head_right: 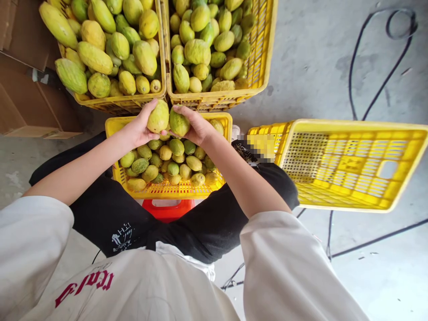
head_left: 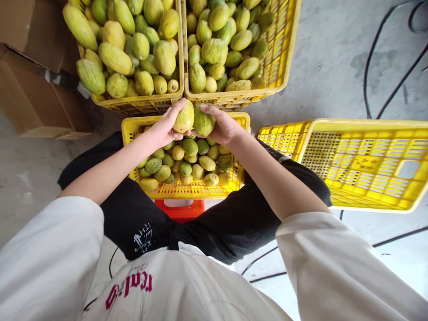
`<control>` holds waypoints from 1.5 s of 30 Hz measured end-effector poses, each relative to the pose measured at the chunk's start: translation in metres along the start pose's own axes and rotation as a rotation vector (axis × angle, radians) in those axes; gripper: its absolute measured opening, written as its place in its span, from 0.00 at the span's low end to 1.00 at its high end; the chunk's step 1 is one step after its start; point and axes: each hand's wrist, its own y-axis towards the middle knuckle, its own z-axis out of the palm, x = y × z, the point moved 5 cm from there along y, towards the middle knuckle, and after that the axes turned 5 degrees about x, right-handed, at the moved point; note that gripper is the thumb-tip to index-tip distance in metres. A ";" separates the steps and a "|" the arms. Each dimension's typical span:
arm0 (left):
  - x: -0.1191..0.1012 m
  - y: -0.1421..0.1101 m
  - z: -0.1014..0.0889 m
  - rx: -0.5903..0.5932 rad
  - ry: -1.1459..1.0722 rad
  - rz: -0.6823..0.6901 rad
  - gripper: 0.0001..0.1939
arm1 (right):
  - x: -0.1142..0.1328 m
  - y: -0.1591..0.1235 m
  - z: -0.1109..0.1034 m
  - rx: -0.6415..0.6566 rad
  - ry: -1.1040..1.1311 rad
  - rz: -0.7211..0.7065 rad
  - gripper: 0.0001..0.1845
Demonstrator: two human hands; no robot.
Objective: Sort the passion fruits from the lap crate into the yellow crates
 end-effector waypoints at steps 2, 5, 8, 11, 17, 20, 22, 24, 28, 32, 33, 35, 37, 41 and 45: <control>-0.003 -0.002 0.002 -0.005 -0.004 -0.006 0.26 | 0.003 -0.002 -0.001 0.046 0.008 -0.011 0.08; -0.007 0.000 0.002 0.005 -0.096 -0.011 0.23 | 0.012 -0.006 -0.003 0.080 0.030 -0.024 0.12; -0.011 0.003 -0.001 0.039 -0.223 0.036 0.19 | 0.020 -0.010 -0.004 0.054 0.019 -0.061 0.12; -0.014 0.003 -0.002 0.022 -0.269 0.065 0.20 | 0.024 -0.010 -0.003 0.021 -0.026 -0.111 0.10; -0.015 -0.007 0.002 0.017 -0.235 0.091 0.09 | 0.023 -0.005 0.002 -0.013 -0.053 -0.137 0.21; -0.011 -0.006 0.001 0.010 -0.219 0.051 0.09 | 0.021 -0.005 0.005 -0.006 -0.063 -0.121 0.22; -0.009 -0.003 0.000 -0.002 -0.229 0.022 0.10 | 0.019 -0.005 0.006 0.016 -0.077 -0.101 0.24; -0.008 -0.001 -0.001 -0.014 -0.238 0.014 0.11 | 0.017 -0.005 0.007 0.051 -0.089 -0.095 0.25; -0.012 -0.001 0.001 -0.018 -0.141 0.057 0.13 | 0.012 -0.005 0.006 0.098 -0.126 -0.068 0.23; -0.012 -0.001 -0.001 -0.022 -0.080 0.080 0.16 | 0.012 -0.005 0.003 0.077 -0.114 -0.051 0.24; -0.010 0.000 -0.002 -0.026 -0.088 0.070 0.16 | 0.012 -0.005 0.004 0.071 -0.100 -0.048 0.24; -0.009 0.002 -0.002 -0.040 -0.109 0.051 0.18 | 0.014 -0.006 0.004 0.074 -0.070 -0.046 0.24; -0.010 0.000 -0.002 -0.058 -0.115 0.047 0.20 | 0.016 -0.007 0.005 0.084 -0.046 -0.061 0.22; -0.017 -0.008 0.002 -0.032 -0.105 0.054 0.25 | 0.021 -0.006 -0.001 0.079 -0.039 -0.100 0.21; -0.024 -0.012 -0.001 0.005 -0.190 0.108 0.21 | 0.022 -0.003 -0.010 0.049 -0.017 -0.146 0.21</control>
